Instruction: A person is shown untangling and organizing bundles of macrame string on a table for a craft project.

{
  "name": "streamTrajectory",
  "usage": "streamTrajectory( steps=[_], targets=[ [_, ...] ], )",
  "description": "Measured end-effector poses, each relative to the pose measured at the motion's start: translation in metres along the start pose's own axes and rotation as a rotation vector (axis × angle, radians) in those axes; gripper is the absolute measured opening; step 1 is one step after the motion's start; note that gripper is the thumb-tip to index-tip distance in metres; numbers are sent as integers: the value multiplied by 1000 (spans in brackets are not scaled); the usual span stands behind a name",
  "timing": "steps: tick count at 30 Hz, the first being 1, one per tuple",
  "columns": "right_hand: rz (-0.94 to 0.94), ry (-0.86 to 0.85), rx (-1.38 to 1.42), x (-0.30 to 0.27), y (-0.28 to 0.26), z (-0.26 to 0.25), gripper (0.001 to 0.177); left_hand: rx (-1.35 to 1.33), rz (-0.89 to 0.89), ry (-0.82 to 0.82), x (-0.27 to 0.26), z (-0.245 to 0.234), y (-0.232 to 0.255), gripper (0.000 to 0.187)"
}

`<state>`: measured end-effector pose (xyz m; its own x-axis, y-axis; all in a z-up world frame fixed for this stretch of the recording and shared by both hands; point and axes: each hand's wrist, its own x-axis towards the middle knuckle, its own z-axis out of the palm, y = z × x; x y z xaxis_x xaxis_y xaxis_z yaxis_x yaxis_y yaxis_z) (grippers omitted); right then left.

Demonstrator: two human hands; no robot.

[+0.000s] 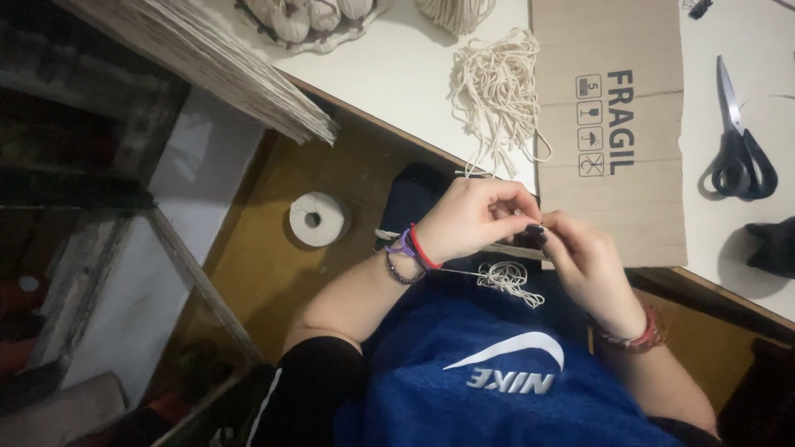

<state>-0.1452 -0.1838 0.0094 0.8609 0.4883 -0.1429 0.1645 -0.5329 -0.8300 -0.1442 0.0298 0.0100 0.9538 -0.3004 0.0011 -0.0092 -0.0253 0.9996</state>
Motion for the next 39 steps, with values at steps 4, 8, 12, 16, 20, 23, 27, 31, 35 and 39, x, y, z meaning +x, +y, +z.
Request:
streamTrajectory(
  steps=[4,8,12,16,20,23,27,31,35,39],
  targets=[
    [-183,201,-275,-7,31,13,11,61,-14,-22,8,-1,-7,10],
    [-217,277,-442,-4,38,8,10,163,15,-42,39,-11,-40,10],
    [-109,308,-228,-9,62,-14,14,863,179,129,80,-40,-85,9],
    [74,364,120,-18,54,-27,27,1242,296,-102,101,-36,-119,13],
    [111,367,318,-17,72,-27,26,1346,451,-69,104,-23,-131,8],
    [106,358,418,-15,75,-27,26,1431,574,10,106,-19,-138,3],
    [123,365,516,-12,72,-28,25,1458,574,-29,109,-19,-141,11],
    [93,373,665,-7,80,-27,22,1175,282,-188,117,-26,-100,16],
    [-40,355,716,11,57,-32,25,699,379,119,128,-32,-67,8],
    [-277,380,705,40,29,-38,25,-9,290,194,129,-31,-7,15]
  ],
)
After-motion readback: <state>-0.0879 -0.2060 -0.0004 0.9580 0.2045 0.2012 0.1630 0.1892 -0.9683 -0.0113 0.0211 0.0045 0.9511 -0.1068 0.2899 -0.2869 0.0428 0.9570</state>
